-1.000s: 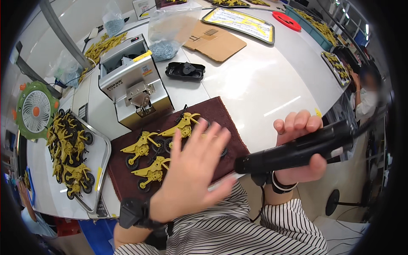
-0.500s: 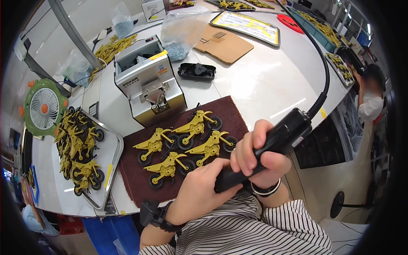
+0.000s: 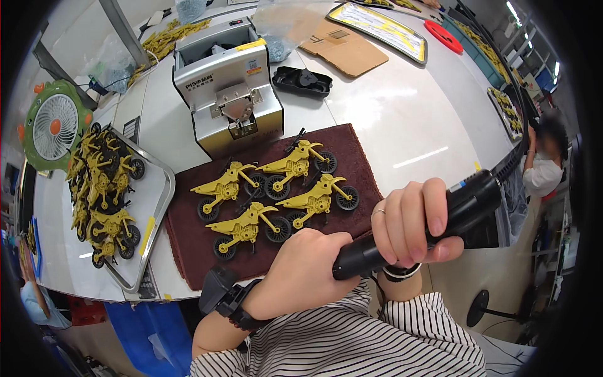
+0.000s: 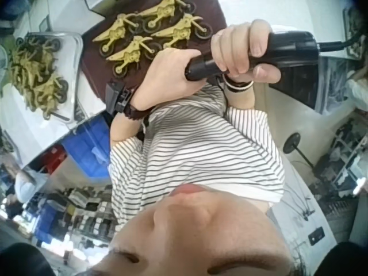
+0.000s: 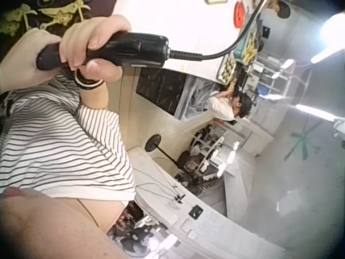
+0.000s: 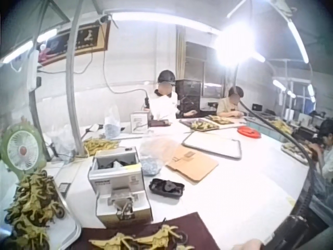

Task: Assembling small yellow toy motorcycles using an electric screwdriver on a factory line.

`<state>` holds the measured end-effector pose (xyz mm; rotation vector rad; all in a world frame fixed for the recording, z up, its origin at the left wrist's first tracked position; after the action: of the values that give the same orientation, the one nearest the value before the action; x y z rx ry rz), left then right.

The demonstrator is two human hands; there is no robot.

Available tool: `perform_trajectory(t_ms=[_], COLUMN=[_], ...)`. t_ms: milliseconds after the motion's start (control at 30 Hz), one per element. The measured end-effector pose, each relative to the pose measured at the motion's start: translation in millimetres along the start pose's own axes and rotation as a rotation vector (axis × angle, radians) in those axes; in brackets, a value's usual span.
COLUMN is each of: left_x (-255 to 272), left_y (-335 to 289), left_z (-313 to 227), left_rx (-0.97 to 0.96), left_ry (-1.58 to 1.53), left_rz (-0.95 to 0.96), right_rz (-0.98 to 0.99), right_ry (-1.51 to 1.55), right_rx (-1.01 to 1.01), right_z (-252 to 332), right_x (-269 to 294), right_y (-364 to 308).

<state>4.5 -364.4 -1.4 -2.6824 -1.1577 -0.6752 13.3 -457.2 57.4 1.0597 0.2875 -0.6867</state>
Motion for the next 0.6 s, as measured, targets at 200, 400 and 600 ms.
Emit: perform_trajectory(t_ms=[200,400,600], left_x=[-4,-21,-28], left_y=[3,4,3], left_z=[-2,-2,-5], left_rx=[-0.064,-0.089,-0.116], left_ry=[-0.049,-0.279,-0.246], left_rz=[0.037,0.123,0.127], right_rz=[0.009,0.010,0.120], right_ry=[-0.084,-0.094,-0.006], right_rx=[0.013,0.027,0.094], right_z=[6,9,14], right_x=[-9,-19,-25], right_y=[1,0,-13])
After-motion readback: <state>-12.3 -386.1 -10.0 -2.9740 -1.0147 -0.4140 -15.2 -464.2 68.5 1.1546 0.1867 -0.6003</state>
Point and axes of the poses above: each hand's wrist, its own y-axis towards the middle knuckle, its own x-axis out of the back of the hand, z = x × y, the point moved 9 cm from there along y, towards the middle knuckle
